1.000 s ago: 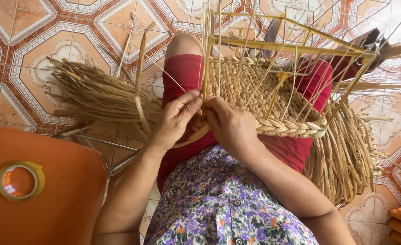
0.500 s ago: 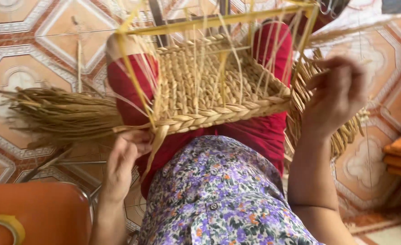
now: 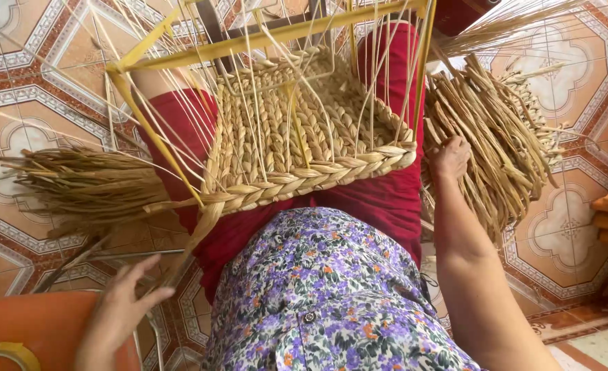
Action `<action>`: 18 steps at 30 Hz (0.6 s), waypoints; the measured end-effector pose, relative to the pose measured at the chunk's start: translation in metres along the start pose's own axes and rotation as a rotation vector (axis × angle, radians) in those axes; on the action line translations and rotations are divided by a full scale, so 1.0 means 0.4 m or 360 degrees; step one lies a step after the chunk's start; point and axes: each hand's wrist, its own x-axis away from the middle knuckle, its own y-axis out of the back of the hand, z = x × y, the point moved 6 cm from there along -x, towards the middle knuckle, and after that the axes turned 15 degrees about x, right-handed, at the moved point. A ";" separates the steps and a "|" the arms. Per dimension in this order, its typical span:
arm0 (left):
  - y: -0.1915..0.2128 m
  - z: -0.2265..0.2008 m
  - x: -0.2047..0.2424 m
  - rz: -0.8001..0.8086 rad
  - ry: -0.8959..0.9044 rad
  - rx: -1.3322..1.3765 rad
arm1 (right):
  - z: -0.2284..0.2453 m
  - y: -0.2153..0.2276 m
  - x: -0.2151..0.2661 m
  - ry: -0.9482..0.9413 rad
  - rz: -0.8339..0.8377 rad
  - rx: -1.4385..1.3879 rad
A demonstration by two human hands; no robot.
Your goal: The person weaves a basket by hand, interlacing dried plant stalks through a rectangular frame and around vertical cords. They pull individual stalks from a bundle, thread them through the structure, and press the rows together.
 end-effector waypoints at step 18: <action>0.145 -0.488 0.276 -0.0722 -0.1872 0.0883 | 0.040 0.507 0.023 0.0551 -0.0148 -0.1699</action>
